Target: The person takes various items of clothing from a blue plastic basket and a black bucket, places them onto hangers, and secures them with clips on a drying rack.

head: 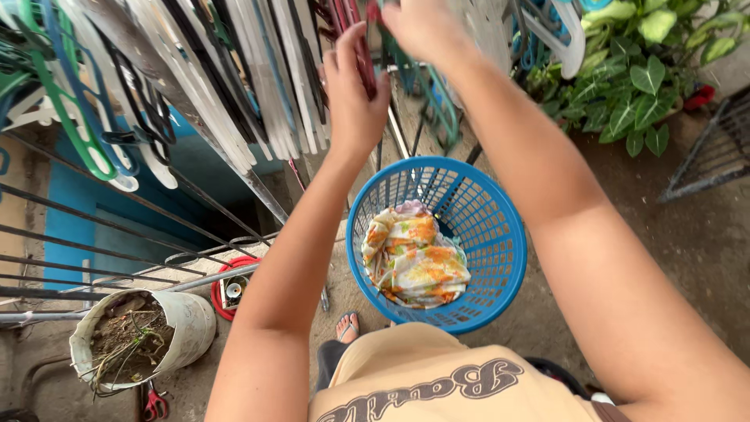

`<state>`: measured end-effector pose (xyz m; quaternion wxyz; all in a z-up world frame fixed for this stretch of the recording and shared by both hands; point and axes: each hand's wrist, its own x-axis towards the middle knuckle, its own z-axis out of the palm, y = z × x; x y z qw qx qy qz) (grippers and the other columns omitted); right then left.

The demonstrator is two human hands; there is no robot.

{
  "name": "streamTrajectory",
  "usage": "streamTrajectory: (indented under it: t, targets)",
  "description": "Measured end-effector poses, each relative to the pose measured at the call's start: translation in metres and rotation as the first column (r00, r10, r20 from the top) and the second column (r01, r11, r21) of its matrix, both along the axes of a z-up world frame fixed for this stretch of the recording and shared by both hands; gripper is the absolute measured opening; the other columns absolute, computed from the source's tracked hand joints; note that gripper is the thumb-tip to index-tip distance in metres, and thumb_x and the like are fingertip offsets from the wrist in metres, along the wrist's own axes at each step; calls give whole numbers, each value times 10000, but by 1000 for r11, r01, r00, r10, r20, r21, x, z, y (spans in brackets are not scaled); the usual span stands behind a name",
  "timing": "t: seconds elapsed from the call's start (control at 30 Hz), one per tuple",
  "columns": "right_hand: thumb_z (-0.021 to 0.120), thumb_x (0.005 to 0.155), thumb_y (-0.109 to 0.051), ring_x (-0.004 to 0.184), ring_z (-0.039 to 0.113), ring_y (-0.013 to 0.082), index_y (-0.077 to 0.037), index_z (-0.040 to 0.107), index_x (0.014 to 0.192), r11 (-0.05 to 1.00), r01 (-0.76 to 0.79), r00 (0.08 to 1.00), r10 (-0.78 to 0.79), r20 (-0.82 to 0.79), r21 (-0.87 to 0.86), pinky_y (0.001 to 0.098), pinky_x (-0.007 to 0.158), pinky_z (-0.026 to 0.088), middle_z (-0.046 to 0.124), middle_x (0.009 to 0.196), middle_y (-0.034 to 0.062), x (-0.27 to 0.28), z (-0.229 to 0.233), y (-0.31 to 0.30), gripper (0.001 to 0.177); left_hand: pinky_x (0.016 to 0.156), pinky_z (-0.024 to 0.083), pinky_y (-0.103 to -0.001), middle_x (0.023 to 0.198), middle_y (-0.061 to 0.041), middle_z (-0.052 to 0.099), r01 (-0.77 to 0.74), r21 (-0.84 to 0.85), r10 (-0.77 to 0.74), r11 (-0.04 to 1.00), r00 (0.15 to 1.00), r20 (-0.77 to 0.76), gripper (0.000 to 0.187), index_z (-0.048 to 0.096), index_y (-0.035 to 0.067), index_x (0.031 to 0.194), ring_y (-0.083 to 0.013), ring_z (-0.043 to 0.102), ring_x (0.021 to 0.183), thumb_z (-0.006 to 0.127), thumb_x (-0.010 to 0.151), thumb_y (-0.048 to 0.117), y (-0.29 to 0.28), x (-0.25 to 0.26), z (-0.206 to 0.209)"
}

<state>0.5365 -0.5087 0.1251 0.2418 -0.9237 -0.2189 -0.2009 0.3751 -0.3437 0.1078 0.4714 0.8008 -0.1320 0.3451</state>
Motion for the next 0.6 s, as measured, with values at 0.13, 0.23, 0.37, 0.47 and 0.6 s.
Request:
streamTrajectory:
  t: [0.13,0.23,0.37,0.47,0.6]
  targets:
    - [567,935,-128,1025,648,469,-6,610,1253,981,-29,998,17,66,192,533,860,515,679,1107,286,-67,-73,-10,343,981,532,-356,1281,-125,667,223,-104,-209,969,969,131,680,344,122,1534,-223,602,1124,783,1018,177,6,-5,7]
    - [586,943,-130,1020,668,443,-41,631,1140,998,-20,983,29,-182,53,519,882,534,689,1066,255,-140,-117,-21,221,874,571,-319,1138,-82,716,439,-425,-479,792,878,14,631,270,87,1557,-152,681,991,639,1085,286,10,-5,5]
    - [584,982,-198,889,670,443,-114,605,1365,962,-15,904,-104,-415,-273,550,779,517,688,942,228,-202,-113,-61,393,914,569,-327,1162,-62,733,523,-603,-656,602,755,0,543,340,93,1545,-136,684,1036,483,1119,398,21,2,4]
    - [629,949,-233,939,710,347,-157,693,1246,857,-113,864,-166,-475,-503,493,784,560,731,1086,130,-215,-53,-99,313,951,552,-305,1194,-57,750,522,-592,-678,614,733,-57,511,527,65,1449,-120,684,1074,455,1130,458,35,9,6]
    - [564,988,-175,890,757,224,-113,561,1432,921,-192,615,-156,-773,-339,382,738,590,791,1027,84,-203,40,-106,448,835,542,-314,1125,-28,717,557,-669,-779,492,625,-53,413,620,61,1257,-109,641,951,510,1098,426,31,17,12]
